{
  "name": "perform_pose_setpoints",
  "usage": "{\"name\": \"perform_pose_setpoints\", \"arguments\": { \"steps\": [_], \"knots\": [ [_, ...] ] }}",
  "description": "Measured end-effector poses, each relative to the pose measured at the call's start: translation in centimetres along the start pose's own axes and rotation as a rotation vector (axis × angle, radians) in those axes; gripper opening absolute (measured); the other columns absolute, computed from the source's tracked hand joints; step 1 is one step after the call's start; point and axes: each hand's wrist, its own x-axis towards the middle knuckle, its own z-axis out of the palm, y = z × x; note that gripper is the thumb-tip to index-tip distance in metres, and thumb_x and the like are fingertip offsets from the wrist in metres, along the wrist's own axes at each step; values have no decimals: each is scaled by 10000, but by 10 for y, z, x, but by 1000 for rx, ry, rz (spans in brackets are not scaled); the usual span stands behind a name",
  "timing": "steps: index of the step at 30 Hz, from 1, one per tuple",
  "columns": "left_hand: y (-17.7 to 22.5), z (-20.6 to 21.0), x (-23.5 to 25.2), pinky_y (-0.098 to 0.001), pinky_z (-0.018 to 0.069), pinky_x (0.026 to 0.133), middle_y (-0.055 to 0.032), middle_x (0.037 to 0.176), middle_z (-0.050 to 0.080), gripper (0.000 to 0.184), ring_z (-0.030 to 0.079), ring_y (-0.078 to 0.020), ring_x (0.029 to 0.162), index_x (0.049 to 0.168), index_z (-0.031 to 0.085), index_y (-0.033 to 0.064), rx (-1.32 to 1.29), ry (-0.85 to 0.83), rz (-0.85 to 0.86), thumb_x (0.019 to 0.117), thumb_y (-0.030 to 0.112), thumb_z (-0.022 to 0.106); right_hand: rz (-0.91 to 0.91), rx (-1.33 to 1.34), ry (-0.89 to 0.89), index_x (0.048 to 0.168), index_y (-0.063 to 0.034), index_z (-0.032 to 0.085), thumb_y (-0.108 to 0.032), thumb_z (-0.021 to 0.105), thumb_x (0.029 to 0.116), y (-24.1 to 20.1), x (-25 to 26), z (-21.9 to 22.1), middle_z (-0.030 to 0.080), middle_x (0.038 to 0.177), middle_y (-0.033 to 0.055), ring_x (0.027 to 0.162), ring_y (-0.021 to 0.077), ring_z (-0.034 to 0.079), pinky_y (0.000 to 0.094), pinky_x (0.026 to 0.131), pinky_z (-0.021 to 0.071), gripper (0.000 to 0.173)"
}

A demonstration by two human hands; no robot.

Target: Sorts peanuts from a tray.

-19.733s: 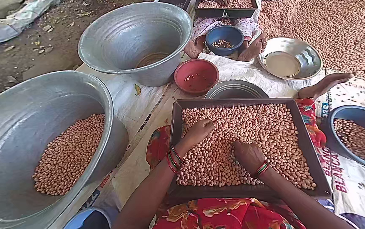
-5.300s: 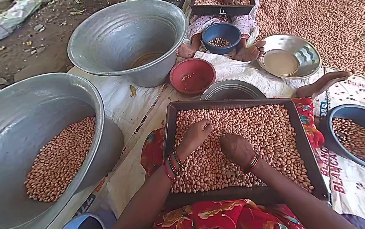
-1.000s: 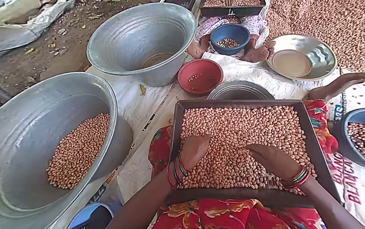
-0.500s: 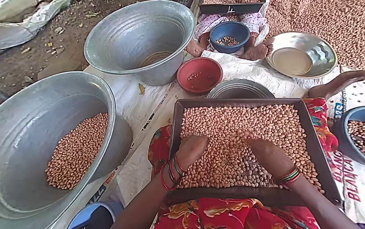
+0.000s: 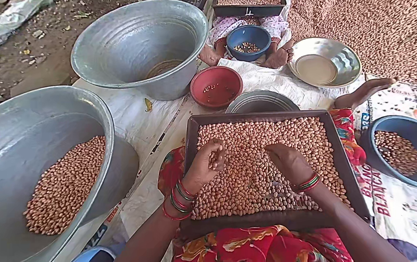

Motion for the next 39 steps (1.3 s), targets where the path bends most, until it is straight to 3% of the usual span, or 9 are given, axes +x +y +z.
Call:
{"name": "perform_pose_setpoints", "arguments": {
  "steps": [6, 12, 15, 19, 22, 26, 29, 34, 39],
  "knots": [
    [-7, 12, 7, -109, 373, 404, 48, 640, 611, 497, 466, 19, 425, 873, 583, 143, -71, 14, -53, 1088, 203, 139, 137, 57, -33, 1148, 65, 725, -66, 503, 1037, 15, -12, -32, 732, 1088, 256, 965, 390, 720, 533, 871, 543, 280],
    [-13, 13, 9, -119, 350, 381, 60, 546, 540, 532, 425, 10, 384, 725, 494, 167, -19, 154, -55, 1120, 238, 145, -118, 56, -942, 1223, 62, 684, -82, 490, 1066, -18, -38, -8, 698, 1165, 289, 1096, 483, 672, 647, 939, 492, 288],
    [-14, 15, 8, -124, 327, 367, 82, 491, 453, 523, 382, 10, 360, 698, 467, 167, 5, 246, -67, 1142, 255, 205, -257, 73, -1077, 1234, 47, 680, -62, 509, 1054, -35, -48, 26, 691, 1161, 288, 1101, 490, 663, 659, 913, 500, 271],
    [-15, 18, 9, -117, 333, 367, 96, 492, 431, 474, 365, 23, 355, 788, 500, 138, 36, 275, -34, 1146, 260, 214, -353, 112, -982, 1285, 29, 653, 22, 519, 1013, -58, -35, 57, 673, 1248, 266, 1128, 478, 659, 639, 930, 503, 304],
    [-13, 13, 8, -111, 322, 369, 105, 500, 432, 439, 356, 32, 361, 865, 545, 111, 45, 301, 36, 1144, 228, 228, -207, 30, -705, 1359, 49, 585, 71, 518, 974, -48, 3, 47, 604, 1363, 270, 1178, 473, 632, 621, 965, 508, 392],
    [-8, 6, 7, -109, 357, 368, 103, 534, 471, 353, 392, 32, 371, 993, 580, 89, 15, 339, 105, 1135, 170, 268, 54, 129, -188, 1397, 74, 572, -5, 430, 1044, -4, 28, -10, 578, 1433, 274, 1280, 399, 613, 480, 1090, 469, 388],
    [-6, 6, 10, -115, 358, 372, 98, 522, 463, 289, 397, 27, 374, 1016, 583, 84, 5, 339, 139, 1123, 121, 317, 239, 111, 15, 1375, 80, 585, -21, 480, 1054, 25, 10, -57, 579, 1415, 291, 1278, 426, 595, 540, 1066, 456, 352],
    [-5, 9, 11, -115, 359, 384, 100, 518, 468, 249, 399, 31, 381, 970, 592, 80, 95, 281, 137, 1100, 70, 380, 538, -120, -96, 1510, 43, 450, -78, 482, 1061, 56, -32, -75, 433, 1511, 368, 1374, 554, 452, 671, 1100, 359, 466],
    [-4, 16, 14, -109, 368, 409, 87, 579, 510, 153, 420, 36, 417, 999, 614, 52, 396, 204, 85, 1072, 62, 480, 368, -99, -459, 1465, 19, 523, -65, 532, 1026, 1, -59, -23, 493, 1472, 343, 1261, 555, 559, 656, 1015, 464, 447]
  ]
}}
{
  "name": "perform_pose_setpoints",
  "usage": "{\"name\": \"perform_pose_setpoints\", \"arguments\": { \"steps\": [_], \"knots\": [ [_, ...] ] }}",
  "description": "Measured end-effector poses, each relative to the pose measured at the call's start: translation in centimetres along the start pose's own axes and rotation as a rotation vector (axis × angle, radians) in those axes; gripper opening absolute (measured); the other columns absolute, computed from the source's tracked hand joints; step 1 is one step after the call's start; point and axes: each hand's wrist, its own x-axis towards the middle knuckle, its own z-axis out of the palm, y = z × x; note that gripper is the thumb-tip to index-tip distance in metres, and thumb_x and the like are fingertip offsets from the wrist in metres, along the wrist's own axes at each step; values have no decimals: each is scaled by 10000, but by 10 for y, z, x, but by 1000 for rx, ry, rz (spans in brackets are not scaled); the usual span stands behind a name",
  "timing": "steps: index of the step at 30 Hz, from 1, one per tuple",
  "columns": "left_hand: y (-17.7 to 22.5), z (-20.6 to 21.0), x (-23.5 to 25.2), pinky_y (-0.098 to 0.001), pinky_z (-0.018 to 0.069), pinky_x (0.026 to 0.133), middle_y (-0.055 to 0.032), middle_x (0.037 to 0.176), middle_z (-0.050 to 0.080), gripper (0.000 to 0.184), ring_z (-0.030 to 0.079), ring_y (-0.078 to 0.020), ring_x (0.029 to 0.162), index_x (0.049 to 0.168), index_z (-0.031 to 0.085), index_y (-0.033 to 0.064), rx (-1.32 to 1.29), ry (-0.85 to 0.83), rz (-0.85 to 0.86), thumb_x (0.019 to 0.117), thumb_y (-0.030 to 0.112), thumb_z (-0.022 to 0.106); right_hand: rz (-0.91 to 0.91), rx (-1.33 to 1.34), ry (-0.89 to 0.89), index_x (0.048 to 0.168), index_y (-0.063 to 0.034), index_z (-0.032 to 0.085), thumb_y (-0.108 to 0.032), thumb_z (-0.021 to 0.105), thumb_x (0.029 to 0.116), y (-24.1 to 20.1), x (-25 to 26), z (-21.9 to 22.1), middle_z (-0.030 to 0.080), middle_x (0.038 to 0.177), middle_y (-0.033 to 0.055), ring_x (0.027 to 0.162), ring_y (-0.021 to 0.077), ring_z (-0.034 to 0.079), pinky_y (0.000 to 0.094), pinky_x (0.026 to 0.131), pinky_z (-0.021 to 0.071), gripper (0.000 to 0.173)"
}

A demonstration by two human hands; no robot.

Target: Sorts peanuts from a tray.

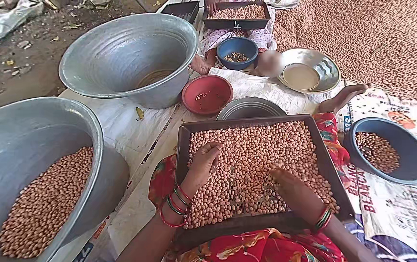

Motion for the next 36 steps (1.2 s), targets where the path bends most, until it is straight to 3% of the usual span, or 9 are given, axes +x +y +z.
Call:
{"name": "perform_pose_setpoints", "arguments": {
  "steps": [6, 9, 12, 13, 16, 21, 26, 31, 36],
  "knots": [
    [18, 20, 20, -283, 476, 703, -88, 1025, 659, 300, 555, -92, 730, 1275, 636, 27, 867, -188, 83, 1089, 200, 476, -412, 150, 54, 1282, 63, 670, 25, 523, 993, -16, -12, 22, 660, 1290, 301, 1181, 470, 663, 570, 984, 535, 326],
    [19, 37, 36, -426, 523, 886, -169, 1308, 638, 408, 662, -237, 968, 1473, 517, 78, 1004, -305, 14, 1103, 233, 447, -378, 195, 25, 1296, 78, 653, 17, 498, 1009, -4, -12, 12, 667, 1293, 281, 1205, 435, 658, 543, 1033, 508, 332],
    [15, 62, 44, -540, 434, 1083, -206, 1467, 552, 487, 597, -354, 1273, 1580, 391, 98, 1164, -483, -71, 1112, 230, 415, -282, 197, -146, 1378, 54, 604, -30, 470, 1052, 1, -23, 0, 628, 1368, 269, 1275, 412, 618, 531, 1092, 460, 362],
    [14, 69, 44, -545, 432, 1085, -213, 1442, 572, 462, 598, -357, 1270, 1551, 438, 76, 1198, -551, -85, 1113, 226, 421, -273, 193, -194, 1391, 48, 595, -38, 469, 1058, 3, -26, 0, 622, 1374, 272, 1279, 414, 614, 539, 1093, 457, 366],
    [8, 78, 39, -442, 505, 828, -172, 1043, 671, 335, 621, -248, 856, 1298, 635, 14, 1174, -674, -99, 1105, 221, 456, -273, 194, -211, 1374, 53, 604, -32, 469, 1054, 12, -30, 3, 632, 1348, 280, 1266, 429, 615, 562, 1087, 453, 357],
    [6, 57, 24, -178, 408, 553, -5, 855, 608, 231, 472, -4, 577, 1201, 644, 1, 817, -569, -137, 1079, 153, 522, -119, 286, 273, 1334, 84, 623, -19, 508, 1021, 37, -30, -26, 625, 1349, 298, 1278, 435, 604, 529, 1100, 451, 349],
    [-5, 25, 13, -104, 366, 439, 99, 648, 545, 168, 441, 49, 457, 1084, 657, 30, 480, -309, -93, 1053, 51, 492, 131, 463, 377, 1499, 17, 472, -112, 470, 1082, 59, 6, -72, 487, 1525, 246, 1409, 355, 477, 486, 1162, 356, 437],
    [-20, 16, 17, -113, 361, 406, 103, 574, 516, 189, 421, 34, 413, 1020, 650, 45, 317, -148, -59, 1060, 36, 465, 229, 339, 235, 1549, -54, 437, -144, 488, 1065, 28, 54, -53, 344, 1594, 312, 1417, 503, 410, 606, 1129, 369, 494],
    [-22, 14, 18, -109, 364, 410, 106, 567, 513, 184, 429, 36, 415, 1031, 647, 42, 306, -150, -39, 1055, 34, 464, -181, 174, 30, 1457, -97, 575, -68, 544, 1020, -47, 22, 19, 432, 1560, 277, 1390, 491, 469, 627, 1034, 463, 439]
  ]
}}
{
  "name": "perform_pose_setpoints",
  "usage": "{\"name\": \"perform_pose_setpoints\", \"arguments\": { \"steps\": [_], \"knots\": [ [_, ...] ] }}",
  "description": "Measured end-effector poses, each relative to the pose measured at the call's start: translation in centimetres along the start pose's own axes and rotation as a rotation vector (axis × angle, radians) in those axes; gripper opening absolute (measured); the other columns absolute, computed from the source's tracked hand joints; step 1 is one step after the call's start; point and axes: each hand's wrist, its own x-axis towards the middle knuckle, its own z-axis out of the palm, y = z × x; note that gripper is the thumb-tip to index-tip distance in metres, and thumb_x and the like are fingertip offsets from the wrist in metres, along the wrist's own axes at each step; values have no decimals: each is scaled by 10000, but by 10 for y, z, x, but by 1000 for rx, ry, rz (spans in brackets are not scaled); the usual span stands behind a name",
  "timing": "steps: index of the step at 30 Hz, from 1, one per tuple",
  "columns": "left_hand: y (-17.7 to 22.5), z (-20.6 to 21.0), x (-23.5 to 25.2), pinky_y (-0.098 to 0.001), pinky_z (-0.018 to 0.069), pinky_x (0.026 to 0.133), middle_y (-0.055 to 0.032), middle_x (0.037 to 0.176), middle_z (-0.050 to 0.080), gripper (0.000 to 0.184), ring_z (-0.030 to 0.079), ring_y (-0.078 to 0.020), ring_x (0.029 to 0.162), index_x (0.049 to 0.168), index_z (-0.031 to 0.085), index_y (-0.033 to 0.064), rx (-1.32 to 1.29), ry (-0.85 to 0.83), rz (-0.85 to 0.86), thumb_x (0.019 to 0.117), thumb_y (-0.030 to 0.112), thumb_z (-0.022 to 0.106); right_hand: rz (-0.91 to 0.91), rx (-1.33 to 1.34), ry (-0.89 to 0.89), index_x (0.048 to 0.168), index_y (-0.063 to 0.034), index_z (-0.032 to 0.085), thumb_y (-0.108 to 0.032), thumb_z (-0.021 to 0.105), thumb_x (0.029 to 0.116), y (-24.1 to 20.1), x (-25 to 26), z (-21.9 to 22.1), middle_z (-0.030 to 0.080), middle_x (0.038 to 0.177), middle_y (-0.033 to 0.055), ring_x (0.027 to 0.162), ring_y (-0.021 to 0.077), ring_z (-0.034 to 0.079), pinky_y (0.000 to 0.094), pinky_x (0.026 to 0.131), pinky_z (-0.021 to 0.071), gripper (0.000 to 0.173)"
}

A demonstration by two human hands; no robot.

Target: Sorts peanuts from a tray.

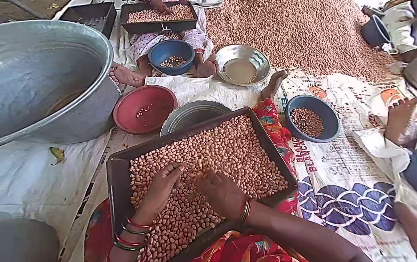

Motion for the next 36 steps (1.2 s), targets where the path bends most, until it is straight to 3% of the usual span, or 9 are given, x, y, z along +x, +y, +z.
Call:
{"name": "perform_pose_setpoints", "arguments": {
  "steps": [2, 5, 9, 19, 24, 29, 31, 34, 36],
  "knots": [
    [-2, -1, -2, -108, 364, 413, 110, 571, 513, 190, 427, 39, 418, 1026, 644, 48, 1, -1, -9, 1056, 36, 458, -97, -8, -21, 1365, -36, 636, -54, 545, 1021, -1, -22, 2, 584, 1420, 266, 1297, 452, 582, 581, 1007, 508, 357],
    [-1, 1, -5, -106, 356, 409, 112, 565, 506, 213, 421, 41, 416, 1025, 649, 50, -25, -11, -53, 1068, 47, 440, 106, -133, 0, 1229, 38, 680, -43, 509, 1031, 25, -46, -30, 699, 1160, 272, 1046, 465, 699, 622, 846, 549, 273],
    [4, 9, -7, -109, 343, 390, 106, 541, 503, 238, 413, 38, 398, 1037, 640, 61, -112, -88, -117, 1086, 65, 407, 513, -319, -155, 1315, 20, 615, -64, 412, 1076, 57, -62, -56, 636, 1274, 284, 1160, 481, 635, 623, 910, 502, 325],
    [9, 24, -30, -97, 324, 389, 106, 572, 496, 365, 381, 50, 403, 859, 569, 147, -218, -297, -315, 1119, 161, 313, 512, -392, -165, 1284, 46, 632, -58, 444, 1057, 69, -64, -39, 629, 1265, 295, 1160, 467, 633, 582, 921, 502, 313],
    [2, 36, -40, -99, 307, 395, 101, 582, 516, 367, 381, 51, 412, 874, 567, 130, -160, -435, -361, 1128, 185, 309, 229, -273, 371, 1022, 113, 704, -38, 534, 996, 88, -82, -50, 696, 1028, 317, 922, 501, 706, 630, 736, 542, 228],
    [4, 48, -43, -103, 312, 398, 97, 579, 506, 333, 378, 47, 411, 894, 555, 124, -135, -460, -395, 1127, 180, 324, 299, -204, 108, 1119, 105, 682, -69, 507, 1029, 82, -84, -70, 676, 1155, 308, 1086, 485, 665, 634, 877, 498, 263],
    [2, 51, -44, -109, 304, 394, 93, 578, 504, 329, 367, 41, 407, 910, 559, 122, -142, -461, -416, 1130, 198, 327, 224, -89, 130, 1098, 112, 699, -44, 520, 1015, 84, -84, -66, 692, 1101, 305, 1046, 462, 679, 608, 894, 503, 251],
    [-4, 59, -46, -106, 305, 396, 101, 573, 498, 362, 372, 46, 410, 973, 572, 119, -132, -554, -467, 1138, 251, 277, 36, 146, 184, 1078, 65, 726, -70, 558, 1002, 71, -88, -63, 723, 979, 204, 861, 258, 677, 408, 801, 523, 229],
    [-9, 66, -49, -113, 319, 418, 103, 569, 514, 458, 388, 43, 425, 997, 591, 107, -128, -639, -511, 1142, 317, 210, -137, 200, 159, 1148, 47, 727, -95, 562, 1009, 58, -91, -62, 744, 1046, 187, 898, 217, 710, 345, 828, 556, 258]
  ]
}}
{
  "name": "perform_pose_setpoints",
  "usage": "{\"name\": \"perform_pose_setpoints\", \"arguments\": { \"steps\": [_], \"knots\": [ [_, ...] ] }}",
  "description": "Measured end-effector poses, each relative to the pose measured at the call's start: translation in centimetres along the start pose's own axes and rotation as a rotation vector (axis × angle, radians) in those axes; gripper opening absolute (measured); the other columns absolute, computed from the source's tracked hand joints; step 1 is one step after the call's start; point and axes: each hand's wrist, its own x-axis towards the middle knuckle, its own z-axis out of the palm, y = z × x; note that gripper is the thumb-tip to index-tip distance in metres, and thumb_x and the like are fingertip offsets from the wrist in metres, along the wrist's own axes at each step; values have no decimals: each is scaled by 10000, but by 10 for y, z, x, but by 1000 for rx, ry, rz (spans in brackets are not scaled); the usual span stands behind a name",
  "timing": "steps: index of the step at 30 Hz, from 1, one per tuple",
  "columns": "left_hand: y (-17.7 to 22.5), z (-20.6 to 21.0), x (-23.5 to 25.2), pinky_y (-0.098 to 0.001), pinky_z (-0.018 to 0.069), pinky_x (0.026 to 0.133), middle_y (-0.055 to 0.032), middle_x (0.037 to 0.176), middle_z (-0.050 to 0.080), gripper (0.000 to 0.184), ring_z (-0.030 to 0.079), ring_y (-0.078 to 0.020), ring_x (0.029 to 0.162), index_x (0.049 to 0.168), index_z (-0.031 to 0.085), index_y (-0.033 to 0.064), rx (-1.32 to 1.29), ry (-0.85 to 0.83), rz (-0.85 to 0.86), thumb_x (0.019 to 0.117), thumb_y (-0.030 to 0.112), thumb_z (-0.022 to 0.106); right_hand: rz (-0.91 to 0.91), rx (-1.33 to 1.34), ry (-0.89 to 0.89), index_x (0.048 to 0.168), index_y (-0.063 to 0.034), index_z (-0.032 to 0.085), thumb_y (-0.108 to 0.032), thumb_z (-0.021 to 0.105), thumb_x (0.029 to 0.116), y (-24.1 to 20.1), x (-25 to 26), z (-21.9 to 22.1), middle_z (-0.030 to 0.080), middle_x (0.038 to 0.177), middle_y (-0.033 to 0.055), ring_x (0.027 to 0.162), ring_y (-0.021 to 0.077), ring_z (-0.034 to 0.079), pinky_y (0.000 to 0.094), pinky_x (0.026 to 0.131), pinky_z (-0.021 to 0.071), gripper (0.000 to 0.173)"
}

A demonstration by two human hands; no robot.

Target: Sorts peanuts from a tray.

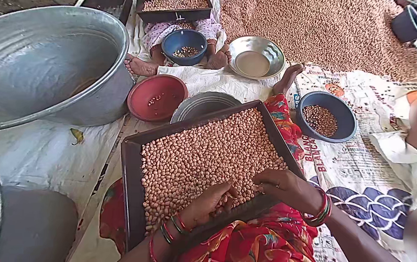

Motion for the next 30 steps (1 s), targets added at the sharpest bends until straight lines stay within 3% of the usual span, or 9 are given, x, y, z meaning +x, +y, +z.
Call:
{"name": "perform_pose_setpoints", "arguments": {
  "steps": [3, 6, 9, 11, 14, 18, 22, 27, 30],
  "knots": [
    [-5, 5, 5, -111, 336, 443, 98, 588, 514, 512, 408, 40, 451, 1000, 584, 108, -14, -74, -30, 1140, 363, 163, -74, -109, 116, 1178, 62, 719, -70, 543, 994, 0, 6, 0, 735, 1094, 238, 955, 341, 733, 450, 857, 577, 286],
    [-6, 4, 8, -111, 320, 421, 91, 560, 485, 401, 388, 34, 426, 900, 573, 129, -94, -9, 16, 1134, 261, 276, 209, -170, 185, 1310, 84, 638, -74, 497, 1043, 16, 19, -16, 648, 1291, 298, 1189, 410, 644, 508, 1033, 485, 341],
    [-3, 0, 4, -106, 311, 391, 82, 578, 495, 338, 367, 40, 404, 893, 541, 129, -193, 50, 84, 1119, 177, 294, 541, -292, -2, 1501, 22, 471, -133, 460, 1082, 25, 35, -14, 464, 1511, 313, 1383, 467, 484, 572, 1124, 389, 447],
    [5, -2, -1, -97, 306, 380, 68, 608, 540, 323, 372, 48, 399, 897, 536, 129, -252, 83, 125, 1112, 148, 297, 551, -332, -135, 1511, -5, 470, -151, 492, 1071, 22, 35, 8, 401, 1547, 332, 1392, 535, 432, 635, 1097, 398, 464],
    [13, -10, -6, -95, 313, 383, 71, 639, 572, 322, 377, 52, 402, 887, 545, 142, -256, 140, 195, 1104, 136, 308, 325, -246, -243, 1455, -9, 546, -110, 520, 1046, 6, 28, 31, 463, 1512, 313, 1354, 502, 501, 602, 1077, 441, 422],
    [20, -20, -11, -98, 326, 384, 77, 632, 557, 324, 391, 44, 408, 880, 524, 145, -290, 281, 253, 1113, 137, 299, 97, -231, 111, 1281, 79, 659, -28, 518, 1012, 14, 43, 15, 645, 1320, 293, 1248, 433, 627, 531, 1054, 487, 322],
    [22, -25, -13, -104, 318, 373, 87, 552, 472, 374, 371, 34, 383, 797, 500, 157, -353, 369, 286, 1124, 177, 320, 83, -331, 271, 1184, 71, 713, -24, 463, 1036, 30, 85, 7, 714, 1173, 269, 1106, 436, 692, 560, 942, 528, 306],
    [18, -29, -19, -108, 318, 372, 101, 511, 425, 390, 359, 34, 371, 806, 512, 153, -379, 386, 316, 1130, 187, 298, 166, -542, 116, 1244, 43, 683, -63, 436, 1060, 39, 125, 23, 679, 1220, 283, 1132, 471, 661, 595, 931, 511, 326],
    [16, -37, -24, -108, 314, 371, 106, 506, 435, 415, 360, 41, 368, 836, 537, 146, -389, 387, 330, 1133, 211, 255, 252, -457, 74, 1237, 54, 679, -86, 435, 1067, 28, 128, 10, 676, 1238, 273, 1155, 449, 658, 598, 959, 498, 329]
  ]
}}
